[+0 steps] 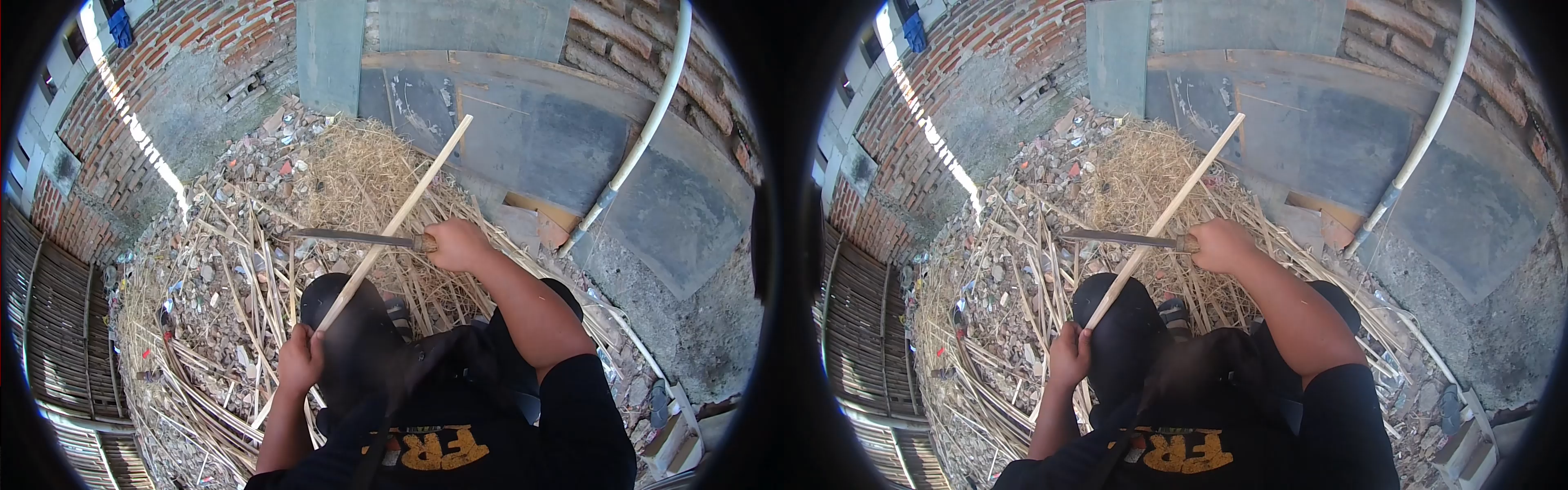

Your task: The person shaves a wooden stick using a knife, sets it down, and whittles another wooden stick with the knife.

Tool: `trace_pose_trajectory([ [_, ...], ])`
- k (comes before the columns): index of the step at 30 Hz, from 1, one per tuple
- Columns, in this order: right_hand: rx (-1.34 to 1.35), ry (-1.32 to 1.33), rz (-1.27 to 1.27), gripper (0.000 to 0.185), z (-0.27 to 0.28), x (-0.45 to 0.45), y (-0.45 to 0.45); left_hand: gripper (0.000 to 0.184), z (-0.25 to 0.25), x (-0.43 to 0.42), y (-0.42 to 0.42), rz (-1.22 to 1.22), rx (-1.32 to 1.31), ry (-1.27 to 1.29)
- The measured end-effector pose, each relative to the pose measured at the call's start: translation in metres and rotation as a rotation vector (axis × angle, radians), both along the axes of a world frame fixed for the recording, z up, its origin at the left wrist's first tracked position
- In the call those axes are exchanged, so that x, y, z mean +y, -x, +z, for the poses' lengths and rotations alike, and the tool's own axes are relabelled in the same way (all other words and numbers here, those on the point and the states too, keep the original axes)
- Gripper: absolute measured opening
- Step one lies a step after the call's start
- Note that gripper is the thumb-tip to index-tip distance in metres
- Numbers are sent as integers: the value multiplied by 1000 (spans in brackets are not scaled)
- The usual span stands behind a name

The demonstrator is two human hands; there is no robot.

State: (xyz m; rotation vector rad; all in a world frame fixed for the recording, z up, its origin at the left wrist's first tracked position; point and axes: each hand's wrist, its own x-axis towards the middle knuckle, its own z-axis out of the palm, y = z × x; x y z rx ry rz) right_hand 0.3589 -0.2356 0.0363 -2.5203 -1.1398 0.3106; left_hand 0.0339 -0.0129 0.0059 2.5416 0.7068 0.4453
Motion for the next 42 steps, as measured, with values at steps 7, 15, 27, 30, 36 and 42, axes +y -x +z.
trace_pose_trajectory([
  [7,81,-96,-70,32,-23,2,-30,24,-4,0,3,18,10,-2],
  [15,93,-214,-236,31,-25,-9,-40,24,3,0,1,6,12,-11],
  [27,52,-80,26,27,-13,6,-18,25,-6,4,4,19,-1,7],
  [30,83,-128,-115,29,-21,-1,-36,25,-4,2,1,42,14,-14],
  [36,94,-147,-177,30,-23,-6,-33,25,0,0,1,16,4,-5],
  [42,53,-59,-5,27,-8,1,-6,26,-1,-2,1,18,-1,4],
])
